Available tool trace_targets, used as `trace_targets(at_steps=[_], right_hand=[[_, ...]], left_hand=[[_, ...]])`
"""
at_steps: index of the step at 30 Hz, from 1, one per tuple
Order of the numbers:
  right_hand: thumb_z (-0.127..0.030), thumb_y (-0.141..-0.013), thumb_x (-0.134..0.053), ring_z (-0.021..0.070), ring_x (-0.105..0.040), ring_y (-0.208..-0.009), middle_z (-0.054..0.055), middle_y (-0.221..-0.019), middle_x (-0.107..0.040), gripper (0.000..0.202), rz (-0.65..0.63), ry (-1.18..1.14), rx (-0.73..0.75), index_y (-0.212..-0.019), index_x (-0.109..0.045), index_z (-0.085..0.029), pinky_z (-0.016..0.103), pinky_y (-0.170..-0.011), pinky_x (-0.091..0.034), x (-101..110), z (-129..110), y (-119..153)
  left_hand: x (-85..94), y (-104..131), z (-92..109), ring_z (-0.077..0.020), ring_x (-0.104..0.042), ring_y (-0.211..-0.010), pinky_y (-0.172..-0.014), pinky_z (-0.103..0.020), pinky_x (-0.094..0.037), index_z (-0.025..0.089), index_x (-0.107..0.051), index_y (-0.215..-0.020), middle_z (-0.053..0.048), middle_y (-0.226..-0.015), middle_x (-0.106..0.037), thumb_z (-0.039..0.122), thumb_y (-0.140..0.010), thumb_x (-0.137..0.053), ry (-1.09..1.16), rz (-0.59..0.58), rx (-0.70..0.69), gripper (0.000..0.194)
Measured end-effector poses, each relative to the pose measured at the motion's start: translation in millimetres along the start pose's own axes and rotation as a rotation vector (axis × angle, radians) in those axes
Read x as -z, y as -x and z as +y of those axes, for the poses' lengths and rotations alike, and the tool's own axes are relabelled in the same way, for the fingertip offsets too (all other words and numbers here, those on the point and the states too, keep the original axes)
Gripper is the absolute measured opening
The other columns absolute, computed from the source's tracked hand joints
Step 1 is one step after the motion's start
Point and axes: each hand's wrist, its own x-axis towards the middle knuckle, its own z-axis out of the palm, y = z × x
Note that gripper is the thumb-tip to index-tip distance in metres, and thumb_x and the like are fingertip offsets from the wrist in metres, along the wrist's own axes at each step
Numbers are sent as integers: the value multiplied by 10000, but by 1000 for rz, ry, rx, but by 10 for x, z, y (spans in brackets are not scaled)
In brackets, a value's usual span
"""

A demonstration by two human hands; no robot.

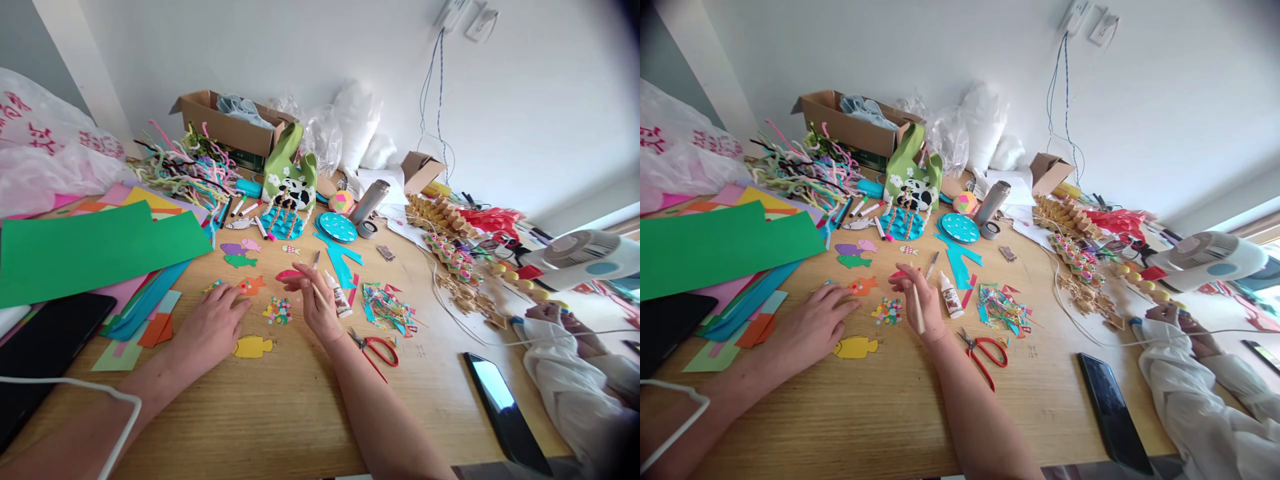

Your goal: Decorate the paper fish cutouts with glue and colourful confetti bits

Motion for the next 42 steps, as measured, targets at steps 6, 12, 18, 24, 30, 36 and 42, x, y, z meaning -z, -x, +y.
trace_targets(at_steps=[6,12,18,24,30,36,42], right_hand=[[-368,-1035,-329,177,-612,-757,50,-777,-688,336,-216,295,165,-944,-613,-213,309,-749,-483,189,-101,-86],[-346,-1027,-318,176,-573,-695,65,-734,-633,373,-324,401,235,-787,-565,-203,297,-678,-445,150,-85,-86],[-388,-1041,-311,156,-615,-750,35,-792,-672,356,-215,156,111,-1104,-609,-203,279,-720,-475,135,-18,-40],[-477,-1011,-367,145,-592,-637,35,-671,-615,505,45,174,37,-678,-622,-197,268,-624,-456,47,78,-24],[-506,-991,-409,133,-587,-567,19,-610,-621,478,88,206,28,-715,-643,-194,239,-555,-432,-35,70,-17],[-516,-998,-377,132,-598,-591,27,-639,-634,497,57,224,19,-742,-645,-185,231,-581,-447,-47,65,-9],[-480,-996,-403,148,-613,-629,30,-675,-648,433,33,242,-1,-801,-663,-194,246,-620,-464,-50,114,-2]], left_hand=[[16,1,9,-314,-495,-1220,-1044,-482,-438,168,-661,-1219,-136,-1244,-622,77,-814,-499,12,-5,14,446],[36,-3,14,-302,-488,-1226,-1044,-468,-434,172,-666,-1201,-131,-1248,-618,60,-814,-492,17,-14,18,438],[42,-6,11,-297,-491,-1226,-1051,-472,-428,167,-662,-1206,-140,-1247,-619,57,-810,-507,37,-17,12,439],[50,-4,11,-288,-501,-1213,-1046,-466,-441,167,-656,-1219,-138,-1265,-614,54,-824,-474,13,-26,3,450],[27,3,12,-289,-496,-1216,-1058,-456,-428,158,-644,-1240,-132,-1249,-618,53,-817,-468,4,-20,1,470],[-47,-4,5,-293,-502,-1197,-1029,-459,-442,171,-586,-1322,-132,-1257,-612,69,-805,-485,-10,4,24,536],[-26,1,12,-302,-497,-1204,-1037,-464,-438,165,-619,-1284,-141,-1261,-610,73,-816,-473,-19,-2,18,499]])
